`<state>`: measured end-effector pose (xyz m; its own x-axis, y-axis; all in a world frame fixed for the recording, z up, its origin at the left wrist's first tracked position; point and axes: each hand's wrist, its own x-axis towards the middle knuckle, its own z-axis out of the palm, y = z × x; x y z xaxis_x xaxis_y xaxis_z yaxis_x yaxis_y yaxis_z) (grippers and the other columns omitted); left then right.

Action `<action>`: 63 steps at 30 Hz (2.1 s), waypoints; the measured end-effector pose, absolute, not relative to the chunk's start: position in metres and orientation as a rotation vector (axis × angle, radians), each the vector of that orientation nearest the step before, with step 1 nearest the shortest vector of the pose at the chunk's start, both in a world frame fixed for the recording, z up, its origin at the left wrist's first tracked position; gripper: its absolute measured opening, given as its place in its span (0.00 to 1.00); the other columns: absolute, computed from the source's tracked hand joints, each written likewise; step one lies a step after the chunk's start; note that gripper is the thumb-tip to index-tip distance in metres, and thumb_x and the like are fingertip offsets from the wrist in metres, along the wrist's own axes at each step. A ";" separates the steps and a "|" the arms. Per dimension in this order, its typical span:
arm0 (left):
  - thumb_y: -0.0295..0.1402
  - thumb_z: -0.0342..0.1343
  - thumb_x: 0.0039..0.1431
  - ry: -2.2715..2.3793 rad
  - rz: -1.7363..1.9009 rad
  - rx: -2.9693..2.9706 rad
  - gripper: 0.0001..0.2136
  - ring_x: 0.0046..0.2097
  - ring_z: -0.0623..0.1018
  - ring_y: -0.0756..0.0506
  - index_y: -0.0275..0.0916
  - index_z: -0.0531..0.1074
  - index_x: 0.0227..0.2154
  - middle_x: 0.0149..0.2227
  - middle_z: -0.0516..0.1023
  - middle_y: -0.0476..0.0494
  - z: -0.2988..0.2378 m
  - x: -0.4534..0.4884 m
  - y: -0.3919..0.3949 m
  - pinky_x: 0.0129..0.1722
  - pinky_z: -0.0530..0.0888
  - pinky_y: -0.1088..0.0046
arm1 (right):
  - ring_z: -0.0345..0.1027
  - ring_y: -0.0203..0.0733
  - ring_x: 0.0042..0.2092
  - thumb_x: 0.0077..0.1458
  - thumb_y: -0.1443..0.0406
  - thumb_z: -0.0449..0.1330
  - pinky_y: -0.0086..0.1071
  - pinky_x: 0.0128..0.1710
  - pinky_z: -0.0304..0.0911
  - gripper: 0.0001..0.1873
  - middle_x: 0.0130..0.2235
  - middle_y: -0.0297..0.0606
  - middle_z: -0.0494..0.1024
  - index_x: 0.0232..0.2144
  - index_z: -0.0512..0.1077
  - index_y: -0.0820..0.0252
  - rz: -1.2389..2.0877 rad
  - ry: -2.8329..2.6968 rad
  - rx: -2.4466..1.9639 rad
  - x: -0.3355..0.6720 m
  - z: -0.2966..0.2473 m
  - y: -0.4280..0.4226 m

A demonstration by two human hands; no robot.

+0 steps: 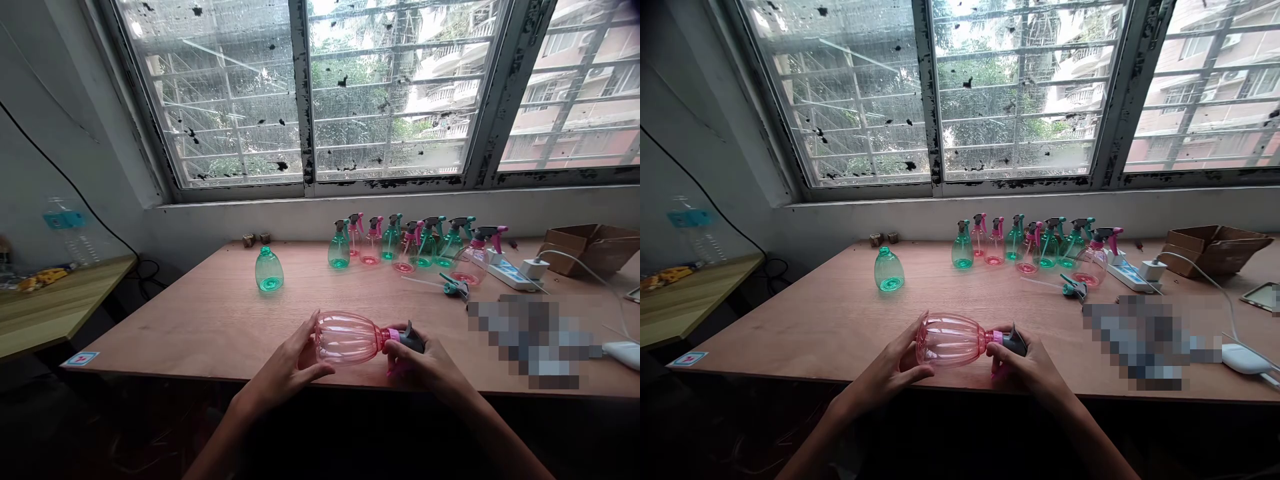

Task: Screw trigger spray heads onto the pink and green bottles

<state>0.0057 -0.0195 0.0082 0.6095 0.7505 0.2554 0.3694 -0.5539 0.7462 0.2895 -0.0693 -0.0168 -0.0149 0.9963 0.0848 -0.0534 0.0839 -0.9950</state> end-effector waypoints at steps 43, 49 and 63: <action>0.34 0.65 0.57 0.775 0.774 2.058 0.45 0.60 0.72 0.37 0.57 0.40 0.69 0.67 0.60 0.42 0.001 0.004 -0.017 0.61 0.68 0.54 | 0.74 0.39 0.27 0.55 0.53 0.67 0.28 0.28 0.68 0.19 0.27 0.36 0.81 0.40 0.73 0.63 1.170 -1.285 -1.028 0.291 -0.019 -0.068; 0.37 0.61 0.61 0.764 0.757 2.078 0.39 0.62 0.70 0.37 0.51 0.44 0.69 0.68 0.58 0.38 0.005 0.004 -0.018 0.62 0.67 0.56 | 0.73 0.40 0.27 0.56 0.53 0.66 0.28 0.27 0.67 0.19 0.25 0.35 0.80 0.41 0.73 0.62 1.162 -1.289 -1.053 0.292 -0.020 -0.068; 0.37 0.63 0.60 0.820 0.783 2.213 0.40 0.63 0.67 0.35 0.49 0.46 0.69 0.67 0.60 0.39 0.006 0.004 -0.018 0.63 0.66 0.54 | 0.73 0.40 0.27 0.55 0.52 0.66 0.29 0.28 0.67 0.20 0.25 0.35 0.80 0.40 0.74 0.64 1.182 -1.306 -1.098 0.291 -0.013 -0.072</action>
